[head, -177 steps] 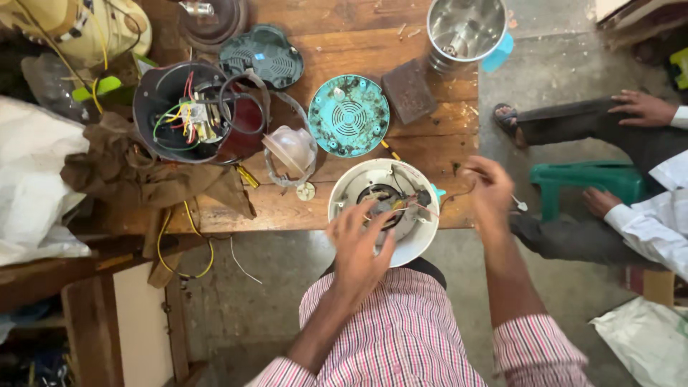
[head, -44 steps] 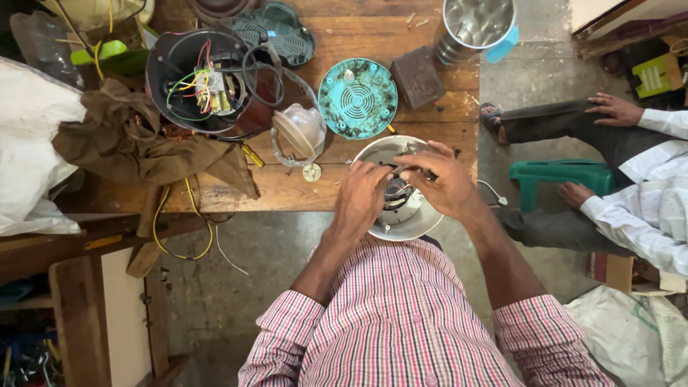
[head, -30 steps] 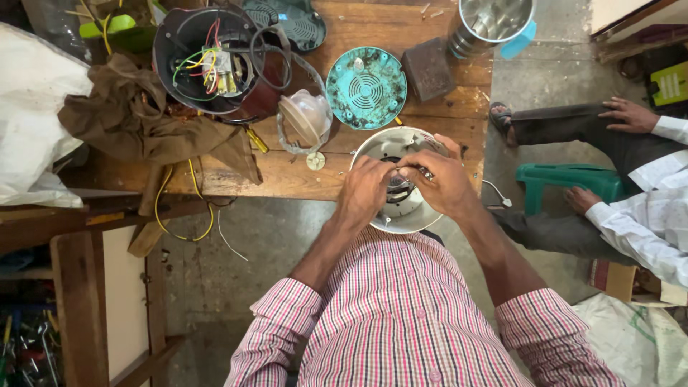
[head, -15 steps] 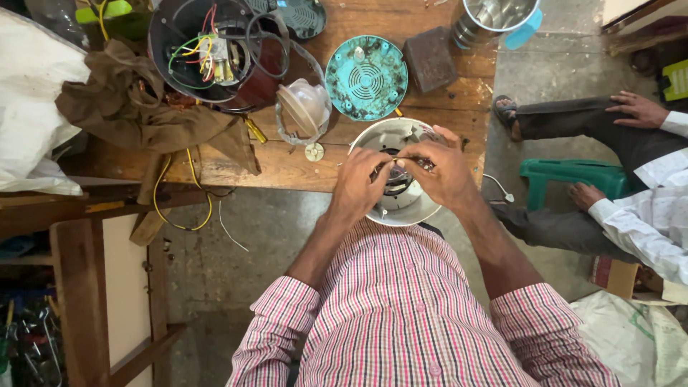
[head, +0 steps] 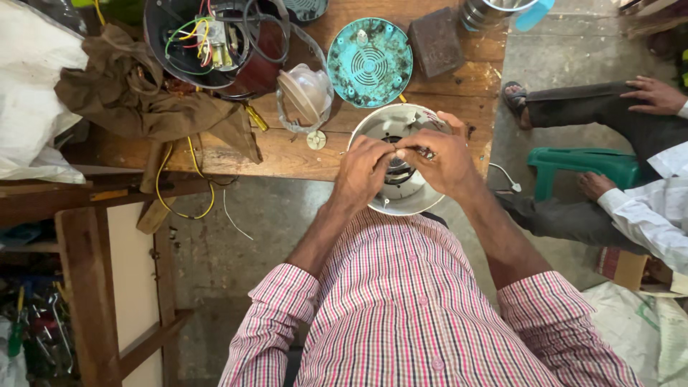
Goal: The person uses a screwdriver to adjust and tighten connections inside a disassembled white appliance housing. They manipulate internal wires and components with both hands, occasionally repositioning the housing on the workbench.
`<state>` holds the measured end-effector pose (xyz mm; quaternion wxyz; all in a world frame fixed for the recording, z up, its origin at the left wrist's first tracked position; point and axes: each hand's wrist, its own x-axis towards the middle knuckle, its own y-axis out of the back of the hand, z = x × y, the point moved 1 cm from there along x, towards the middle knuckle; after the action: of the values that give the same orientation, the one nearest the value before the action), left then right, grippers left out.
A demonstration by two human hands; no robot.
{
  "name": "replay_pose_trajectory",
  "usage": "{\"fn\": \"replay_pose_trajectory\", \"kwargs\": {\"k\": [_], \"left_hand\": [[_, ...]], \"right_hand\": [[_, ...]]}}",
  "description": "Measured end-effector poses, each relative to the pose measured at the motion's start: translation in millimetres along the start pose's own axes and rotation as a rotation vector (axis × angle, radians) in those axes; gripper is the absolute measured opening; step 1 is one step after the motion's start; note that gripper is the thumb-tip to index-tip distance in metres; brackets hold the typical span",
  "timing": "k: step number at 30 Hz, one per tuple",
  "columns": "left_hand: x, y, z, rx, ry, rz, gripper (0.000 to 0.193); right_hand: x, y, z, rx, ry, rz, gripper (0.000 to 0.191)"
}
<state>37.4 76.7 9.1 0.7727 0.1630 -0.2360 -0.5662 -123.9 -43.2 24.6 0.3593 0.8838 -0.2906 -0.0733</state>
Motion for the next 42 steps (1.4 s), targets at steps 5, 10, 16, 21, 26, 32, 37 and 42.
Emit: {"fn": "replay_pose_trajectory", "kwargs": {"k": [5, 10, 16, 21, 26, 32, 37, 42], "left_hand": [[-0.5, 0.4, 0.3, 0.011, 0.031, 0.012, 0.017], [-3.4, -1.8, -0.2, -0.023, 0.011, 0.098, 0.015], [1.8, -3.3, 4.0, -0.027, 0.019, 0.099, 0.015], [-2.8, 10.3, 18.9, -0.009, 0.046, 0.203, 0.034], [-16.0, 21.2, 28.1, -0.153, 0.320, 0.165, 0.033], [-14.6, 15.7, 30.1, -0.095, 0.203, 0.292, 0.021], [-12.7, 7.8, 26.7, -0.179, 0.230, 0.288, 0.020], [-16.7, 2.8, 22.8, -0.135, 0.207, 0.323, 0.020]], "right_hand": [[-1.0, 1.9, 7.6, 0.082, 0.006, -0.026, 0.018], [-2.0, 1.4, 8.4, 0.191, -0.089, -0.006, 0.023], [3.6, 0.4, 0.6, 0.089, -0.060, 0.024, 0.019], [-2.9, 13.2, 5.6, 0.188, -0.086, 0.364, 0.023], [-24.0, 24.8, 15.7, 0.016, -0.193, 0.439, 0.018], [-17.2, 3.9, 12.5, -0.321, -0.161, 0.287, 0.020], [8.0, -10.7, 9.3, -0.571, -0.195, 0.217, 0.027], [21.7, -12.1, 9.8, -0.519, -0.271, 0.254, 0.024]]}}
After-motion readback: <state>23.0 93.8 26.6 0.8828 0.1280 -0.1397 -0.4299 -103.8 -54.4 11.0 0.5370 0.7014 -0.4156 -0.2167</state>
